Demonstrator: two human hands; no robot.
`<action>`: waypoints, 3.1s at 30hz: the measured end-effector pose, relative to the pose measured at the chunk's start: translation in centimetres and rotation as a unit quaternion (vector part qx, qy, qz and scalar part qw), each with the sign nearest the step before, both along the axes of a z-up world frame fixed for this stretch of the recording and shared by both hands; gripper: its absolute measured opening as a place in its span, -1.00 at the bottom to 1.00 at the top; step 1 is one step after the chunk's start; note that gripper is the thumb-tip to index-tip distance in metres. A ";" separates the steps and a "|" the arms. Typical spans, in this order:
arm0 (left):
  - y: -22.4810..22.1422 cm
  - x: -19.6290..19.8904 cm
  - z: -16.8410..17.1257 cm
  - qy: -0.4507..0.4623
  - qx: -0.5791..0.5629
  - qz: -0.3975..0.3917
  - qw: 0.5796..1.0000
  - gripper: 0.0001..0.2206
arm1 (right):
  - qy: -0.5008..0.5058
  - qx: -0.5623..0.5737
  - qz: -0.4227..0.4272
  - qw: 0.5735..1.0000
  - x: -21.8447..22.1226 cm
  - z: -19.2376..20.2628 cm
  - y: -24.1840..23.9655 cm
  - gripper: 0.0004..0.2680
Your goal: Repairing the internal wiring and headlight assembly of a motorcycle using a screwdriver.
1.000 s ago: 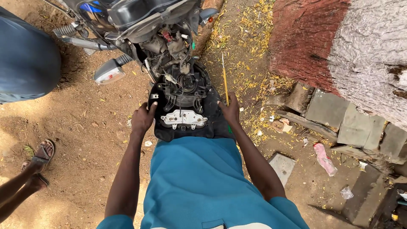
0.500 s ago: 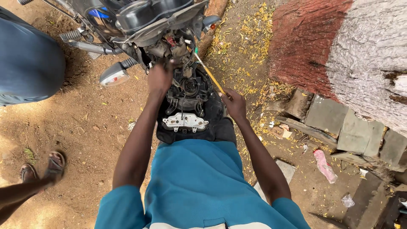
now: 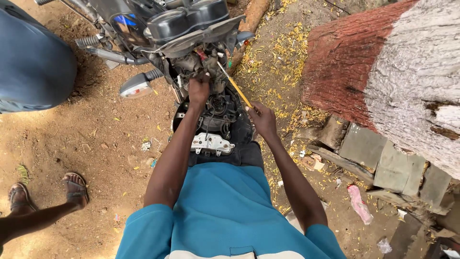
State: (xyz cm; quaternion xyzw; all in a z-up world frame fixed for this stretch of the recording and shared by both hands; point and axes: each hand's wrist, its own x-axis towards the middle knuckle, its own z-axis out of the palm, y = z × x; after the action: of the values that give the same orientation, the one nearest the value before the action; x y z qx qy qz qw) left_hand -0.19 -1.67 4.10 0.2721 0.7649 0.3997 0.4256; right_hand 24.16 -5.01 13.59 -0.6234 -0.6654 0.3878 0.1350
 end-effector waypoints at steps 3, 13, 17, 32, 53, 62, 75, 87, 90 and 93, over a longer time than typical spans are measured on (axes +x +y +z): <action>-0.5 -0.4 1.6 -0.056 -0.029 0.008 0.998 -0.76 | -0.139 0.083 0.123 0.979 0.6 -1.9 2.5 -0.80; -1.3 -2.1 2.7 0.111 0.026 -0.085 0.990 -0.75 | -0.298 0.321 0.267 0.859 -4.6 -0.3 9.5 -0.67; -0.7 -1.0 3.9 0.089 -0.100 -0.196 0.971 -0.68 | -0.317 0.272 0.242 0.876 -3.0 -3.7 10.3 -0.72; -0.4 -0.2 0.4 0.208 -0.006 -0.251 0.945 -0.61 | -0.376 0.259 0.318 0.831 -8.3 5.0 7.9 -0.54; 3.6 -4.3 0.3 0.367 -0.163 -0.359 0.843 -0.75 | -0.399 0.186 0.305 0.845 -6.3 2.2 8.7 -0.59; 8.8 -3.0 -8.3 0.159 -0.095 -0.182 0.966 -0.71 | -0.263 0.128 0.166 0.942 -2.9 -0.4 6.1 -0.50; 9.3 -3.0 -3.9 -0.238 0.033 0.148 0.959 -0.80 | -0.210 0.062 0.133 0.967 -1.5 -2.3 4.9 -0.62; 12.2 -2.4 -7.3 -0.533 0.219 0.478 0.663 -0.67 | -0.196 0.045 0.104 0.974 -1.6 0.1 3.3 -0.64; 12.0 -3.0 -11.4 -0.285 0.148 0.308 0.895 -0.81 | -0.205 0.007 0.081 0.975 -1.7 1.5 2.9 -0.65; 9.5 -4.7 -7.7 -0.300 0.119 0.231 0.918 -0.88 | -0.069 0.055 0.050 0.995 0.5 -2.1 2.4 -0.69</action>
State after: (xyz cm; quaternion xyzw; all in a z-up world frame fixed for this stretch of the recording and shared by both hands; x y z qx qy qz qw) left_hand -4.86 7.81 -3.62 0.0038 0.5900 0.6377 0.4952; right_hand 24.66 -2.63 11.50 -0.6062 -0.7240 0.3126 0.1035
